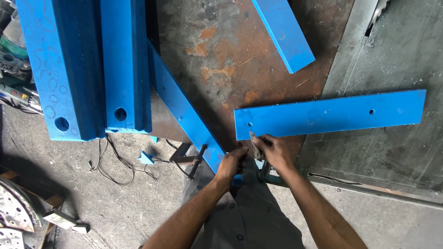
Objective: Measure, scribe lines, and process large industrial plastic component parts at a table saw workstation.
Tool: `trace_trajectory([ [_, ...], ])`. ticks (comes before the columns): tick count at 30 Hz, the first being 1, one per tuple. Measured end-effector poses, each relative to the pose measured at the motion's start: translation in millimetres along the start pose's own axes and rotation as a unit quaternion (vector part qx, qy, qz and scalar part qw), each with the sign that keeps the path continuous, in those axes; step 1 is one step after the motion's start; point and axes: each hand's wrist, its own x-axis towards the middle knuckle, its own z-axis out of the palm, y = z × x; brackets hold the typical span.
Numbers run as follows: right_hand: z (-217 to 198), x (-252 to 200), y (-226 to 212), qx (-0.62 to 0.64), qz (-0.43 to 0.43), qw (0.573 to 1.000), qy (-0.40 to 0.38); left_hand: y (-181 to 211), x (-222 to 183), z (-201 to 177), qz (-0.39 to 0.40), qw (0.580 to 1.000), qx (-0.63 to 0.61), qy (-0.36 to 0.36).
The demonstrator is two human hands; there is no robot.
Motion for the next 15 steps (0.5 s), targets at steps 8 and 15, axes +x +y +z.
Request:
trace_trajectory([
  [8, 17.5, 12.0, -17.3, 0.138, 0.118, 0.983, 0.034, 1.8, -9.3, -18.3, 0.029, 0.999, 0.033, 0.017],
  [15, 29.4, 25.7, -24.9, 0.253, 0.189, 0.945, 0.086, 8.1, -10.9, -20.7, 0.046, 0.999, 0.013, 0.012],
])
